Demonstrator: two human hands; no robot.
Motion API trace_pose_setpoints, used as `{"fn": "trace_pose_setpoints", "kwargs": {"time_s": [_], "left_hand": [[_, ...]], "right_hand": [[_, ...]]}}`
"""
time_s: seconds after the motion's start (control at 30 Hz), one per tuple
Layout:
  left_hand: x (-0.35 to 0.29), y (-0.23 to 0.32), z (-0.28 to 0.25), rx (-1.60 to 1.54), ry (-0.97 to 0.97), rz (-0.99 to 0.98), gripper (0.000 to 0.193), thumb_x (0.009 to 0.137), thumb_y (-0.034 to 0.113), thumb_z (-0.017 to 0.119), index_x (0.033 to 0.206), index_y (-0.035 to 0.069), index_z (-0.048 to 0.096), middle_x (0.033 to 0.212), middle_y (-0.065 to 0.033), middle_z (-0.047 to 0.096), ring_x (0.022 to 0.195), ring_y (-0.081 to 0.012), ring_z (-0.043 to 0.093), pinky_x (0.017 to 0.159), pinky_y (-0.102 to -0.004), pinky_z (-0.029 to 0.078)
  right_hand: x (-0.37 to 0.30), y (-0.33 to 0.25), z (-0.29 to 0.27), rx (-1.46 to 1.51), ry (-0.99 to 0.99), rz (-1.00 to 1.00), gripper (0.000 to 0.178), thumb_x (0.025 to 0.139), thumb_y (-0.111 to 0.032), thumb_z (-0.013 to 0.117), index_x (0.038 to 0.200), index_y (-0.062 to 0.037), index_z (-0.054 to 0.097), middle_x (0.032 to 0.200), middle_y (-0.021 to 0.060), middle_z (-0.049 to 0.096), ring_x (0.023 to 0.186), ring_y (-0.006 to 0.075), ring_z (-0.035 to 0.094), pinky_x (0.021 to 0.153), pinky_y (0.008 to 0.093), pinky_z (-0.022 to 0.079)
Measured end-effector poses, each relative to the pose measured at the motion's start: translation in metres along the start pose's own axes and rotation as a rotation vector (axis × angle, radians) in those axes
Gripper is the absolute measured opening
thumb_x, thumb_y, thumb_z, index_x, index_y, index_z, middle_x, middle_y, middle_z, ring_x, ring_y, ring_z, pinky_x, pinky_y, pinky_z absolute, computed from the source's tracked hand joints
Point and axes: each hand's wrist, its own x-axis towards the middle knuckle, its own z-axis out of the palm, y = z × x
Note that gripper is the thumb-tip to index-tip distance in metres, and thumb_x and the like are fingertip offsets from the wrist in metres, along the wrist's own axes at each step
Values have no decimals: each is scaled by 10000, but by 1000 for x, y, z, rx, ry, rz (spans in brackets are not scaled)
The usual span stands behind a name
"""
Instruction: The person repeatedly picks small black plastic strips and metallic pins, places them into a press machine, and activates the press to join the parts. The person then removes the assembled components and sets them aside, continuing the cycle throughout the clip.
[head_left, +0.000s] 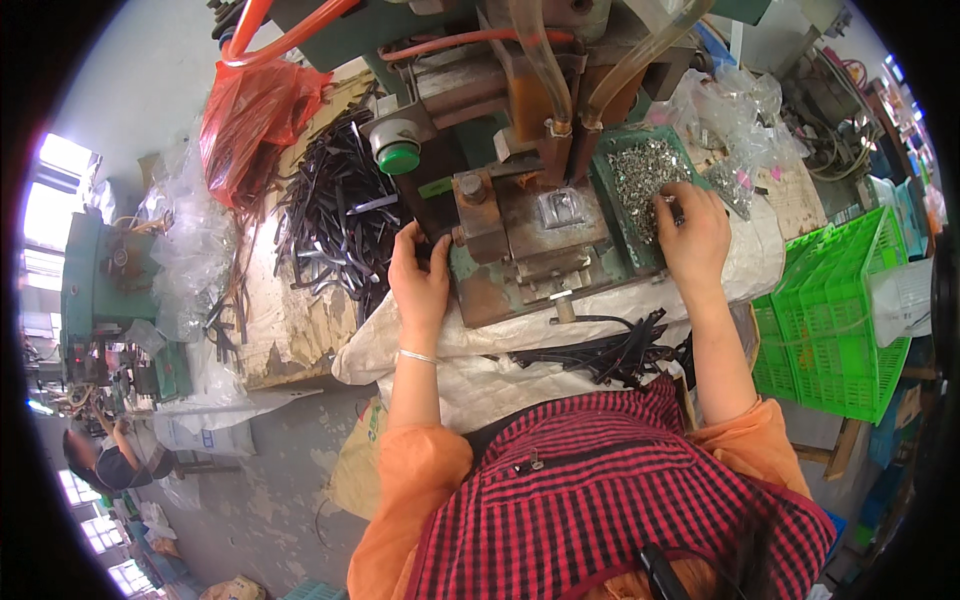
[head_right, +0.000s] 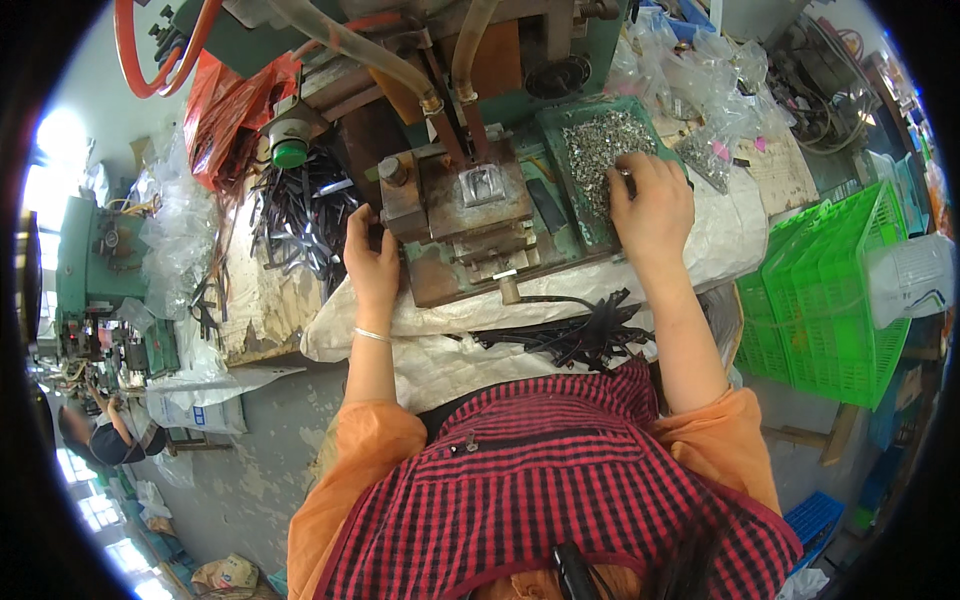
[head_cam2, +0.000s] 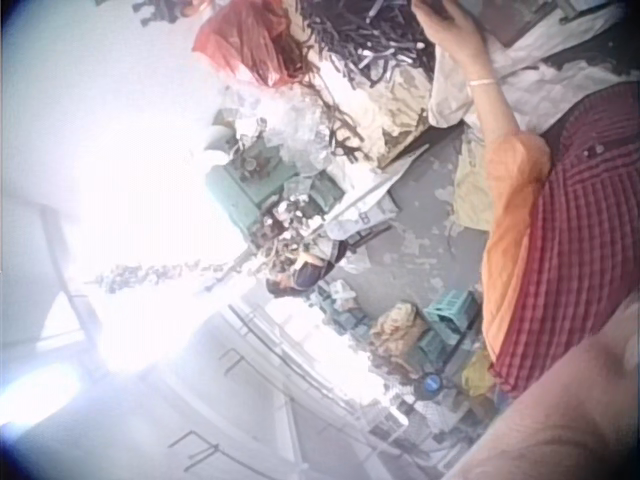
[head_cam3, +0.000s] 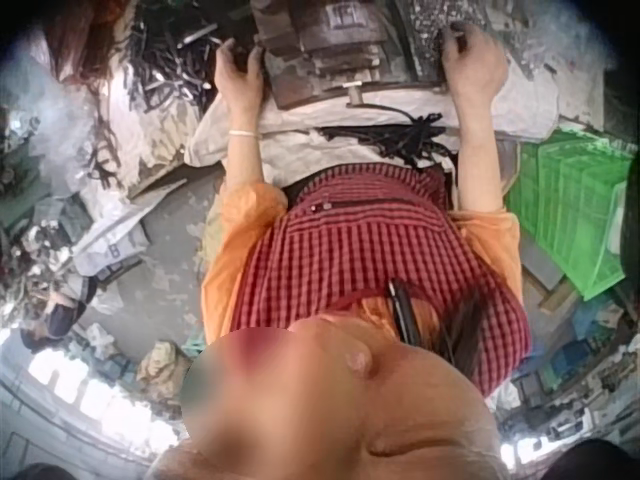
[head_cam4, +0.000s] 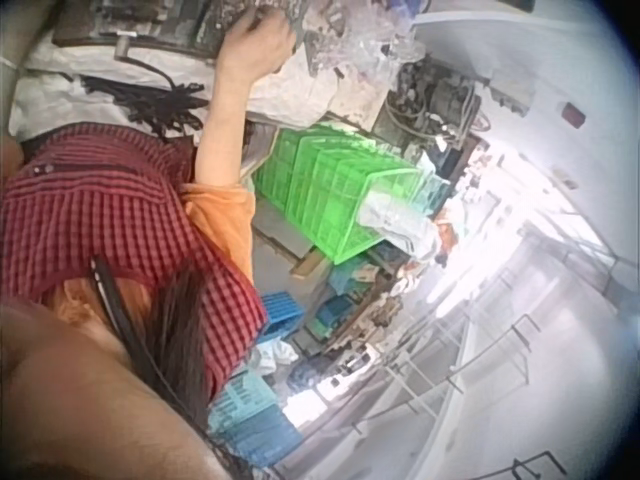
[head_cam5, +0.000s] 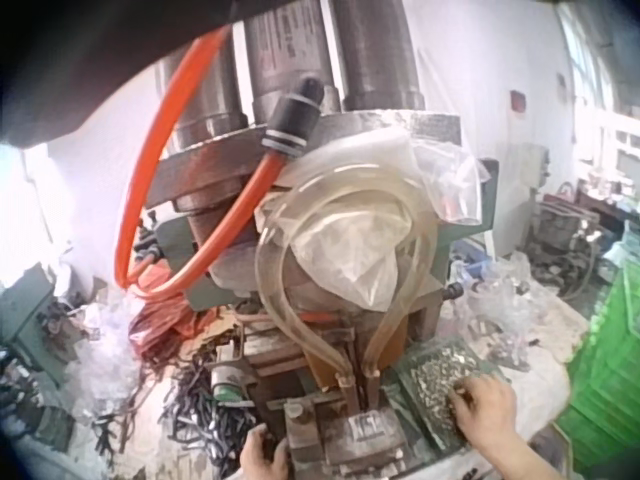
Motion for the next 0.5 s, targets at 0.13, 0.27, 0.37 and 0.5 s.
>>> {"fn": "trace_pose_setpoints", "kwargs": {"time_s": [0.13,0.27,0.37,0.5], "left_hand": [[0,-5,0,-19,4,29,351,895,85,786,1202,9,632,941,-94,679,731,-162,622,604,-275,492],[2,5,0,-34,-2,1,356,892,78,786,1204,8,630,951,-101,688,762,-172,642,633,-280,507],[4,11,-6,-18,-116,-175,433,865,-28,664,1289,-23,578,1117,-154,674,1034,-260,654,941,-341,516],[3,17,-8,-35,-114,-194,429,863,-12,673,1282,-21,581,1117,-163,676,1025,-274,659,938,-347,517]], "right_hand": [[6,-14,11,9,13,-222,139,812,-108,750,940,-112,697,1029,69,681,999,301,629,745,437,502],[23,-7,33,-7,-10,-322,163,809,-98,732,964,-121,687,1131,67,661,1128,293,609,765,443,500],[33,3,30,71,58,-296,148,860,-88,702,1007,-108,695,1143,111,683,1101,348,634,839,445,516],[41,43,24,211,93,-24,126,950,-117,637,1050,-56,685,987,183,709,938,416,673,822,458,534]]}}
